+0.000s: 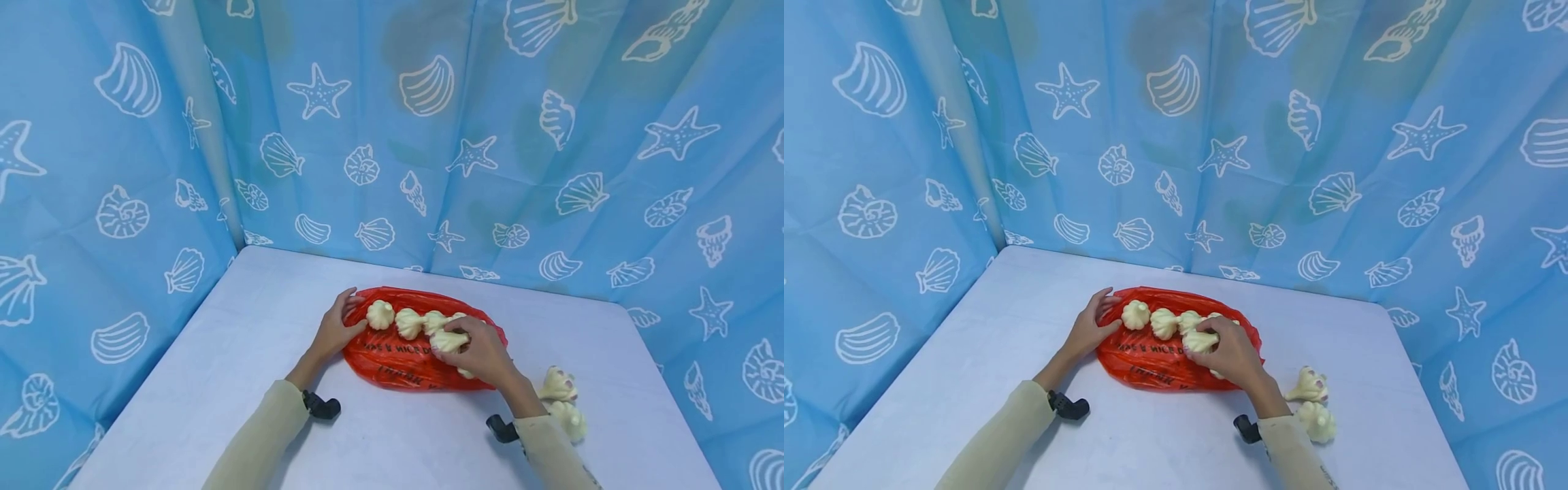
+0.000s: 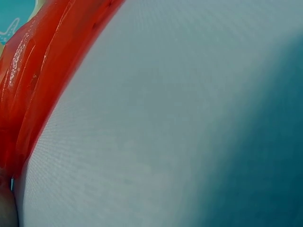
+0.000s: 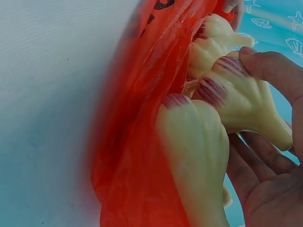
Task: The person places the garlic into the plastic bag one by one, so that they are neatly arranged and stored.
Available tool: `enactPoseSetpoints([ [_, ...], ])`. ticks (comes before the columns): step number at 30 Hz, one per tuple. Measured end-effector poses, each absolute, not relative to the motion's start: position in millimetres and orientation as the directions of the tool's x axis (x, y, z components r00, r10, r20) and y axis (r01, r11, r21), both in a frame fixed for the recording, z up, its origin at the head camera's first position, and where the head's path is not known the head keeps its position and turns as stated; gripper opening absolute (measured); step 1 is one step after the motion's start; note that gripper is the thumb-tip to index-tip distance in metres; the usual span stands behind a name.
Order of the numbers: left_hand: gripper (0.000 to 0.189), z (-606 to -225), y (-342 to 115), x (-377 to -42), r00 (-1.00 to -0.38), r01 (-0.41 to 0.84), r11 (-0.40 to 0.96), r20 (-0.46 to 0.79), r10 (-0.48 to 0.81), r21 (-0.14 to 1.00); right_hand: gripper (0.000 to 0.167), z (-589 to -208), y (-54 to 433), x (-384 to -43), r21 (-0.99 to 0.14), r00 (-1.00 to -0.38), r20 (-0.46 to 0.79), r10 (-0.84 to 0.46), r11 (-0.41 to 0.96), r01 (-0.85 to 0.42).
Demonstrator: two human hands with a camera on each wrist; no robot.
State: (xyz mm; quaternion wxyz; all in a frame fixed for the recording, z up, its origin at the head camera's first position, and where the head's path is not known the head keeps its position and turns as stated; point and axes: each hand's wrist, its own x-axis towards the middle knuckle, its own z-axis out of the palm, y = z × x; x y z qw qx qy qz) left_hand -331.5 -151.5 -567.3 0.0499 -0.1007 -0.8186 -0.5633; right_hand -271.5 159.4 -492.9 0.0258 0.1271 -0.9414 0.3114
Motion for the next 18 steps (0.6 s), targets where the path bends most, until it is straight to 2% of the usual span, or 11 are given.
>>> enactPoseSetpoints([
  [18,0.083,-566.8,-150.4,-331.7,-0.977,0.214,0.356,0.189,0.104,0.91,0.054,-499.1,157.7,-271.9,-0.552,-0.961,0.117,-0.251,0.788,-0.273],
])
